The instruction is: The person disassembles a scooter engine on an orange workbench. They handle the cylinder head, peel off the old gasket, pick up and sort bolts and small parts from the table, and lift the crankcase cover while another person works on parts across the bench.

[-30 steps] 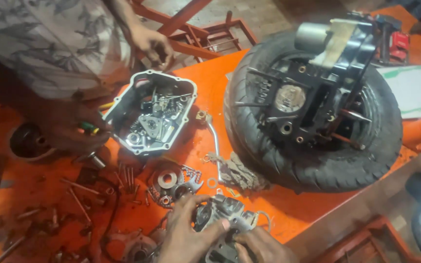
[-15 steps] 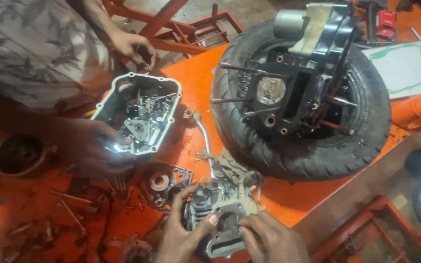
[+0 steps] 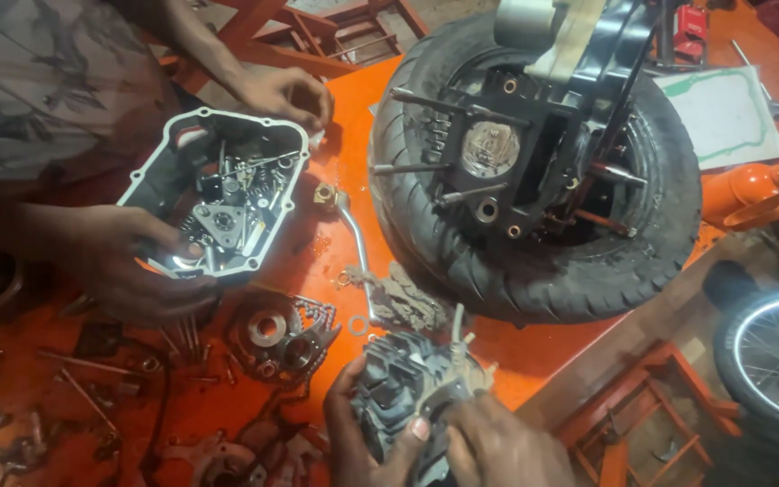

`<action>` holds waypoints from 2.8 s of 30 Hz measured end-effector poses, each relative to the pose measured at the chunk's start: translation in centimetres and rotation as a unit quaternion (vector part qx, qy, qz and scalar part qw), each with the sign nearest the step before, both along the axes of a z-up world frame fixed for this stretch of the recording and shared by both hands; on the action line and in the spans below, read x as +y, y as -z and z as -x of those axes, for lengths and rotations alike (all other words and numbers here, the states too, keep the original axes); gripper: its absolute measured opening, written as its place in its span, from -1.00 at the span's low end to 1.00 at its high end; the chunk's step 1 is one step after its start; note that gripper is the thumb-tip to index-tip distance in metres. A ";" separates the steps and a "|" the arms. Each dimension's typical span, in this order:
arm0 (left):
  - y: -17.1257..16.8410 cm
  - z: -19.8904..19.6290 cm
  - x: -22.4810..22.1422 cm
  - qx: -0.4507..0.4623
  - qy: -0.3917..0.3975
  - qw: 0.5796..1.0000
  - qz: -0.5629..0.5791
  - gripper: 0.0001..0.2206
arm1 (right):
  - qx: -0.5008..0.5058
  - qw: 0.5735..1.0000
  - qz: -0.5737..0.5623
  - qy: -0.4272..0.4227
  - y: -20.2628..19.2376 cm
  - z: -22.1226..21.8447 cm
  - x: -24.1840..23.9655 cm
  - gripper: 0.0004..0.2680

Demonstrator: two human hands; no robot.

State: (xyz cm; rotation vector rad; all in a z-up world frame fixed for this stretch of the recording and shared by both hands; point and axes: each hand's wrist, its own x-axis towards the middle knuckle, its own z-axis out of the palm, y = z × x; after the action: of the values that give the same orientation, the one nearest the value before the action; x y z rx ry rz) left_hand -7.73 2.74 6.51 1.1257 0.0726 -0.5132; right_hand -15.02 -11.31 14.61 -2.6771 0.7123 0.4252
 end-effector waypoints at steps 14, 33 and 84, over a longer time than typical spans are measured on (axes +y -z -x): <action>1.3 0.5 -0.3 -0.089 0.000 0.996 0.032 -0.12 | -0.114 0.988 -0.081 0.060 0.0 0.0 -0.1 -0.93; 2.8 0.0 -0.9 -0.153 -0.063 0.986 0.004 -0.18 | -0.100 0.993 -0.021 0.066 4.0 0.9 -0.8 -0.92; -2.2 -0.4 1.0 -0.192 0.039 0.965 -0.175 -0.21 | -0.066 0.987 -0.141 0.032 -3.9 -2.8 -0.8 -0.91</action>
State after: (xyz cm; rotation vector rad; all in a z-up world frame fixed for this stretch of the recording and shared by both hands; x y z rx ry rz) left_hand -7.34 3.76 8.66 1.5618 -0.2278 -0.3491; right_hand -12.26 -12.13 18.47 -2.3854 0.6441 0.3021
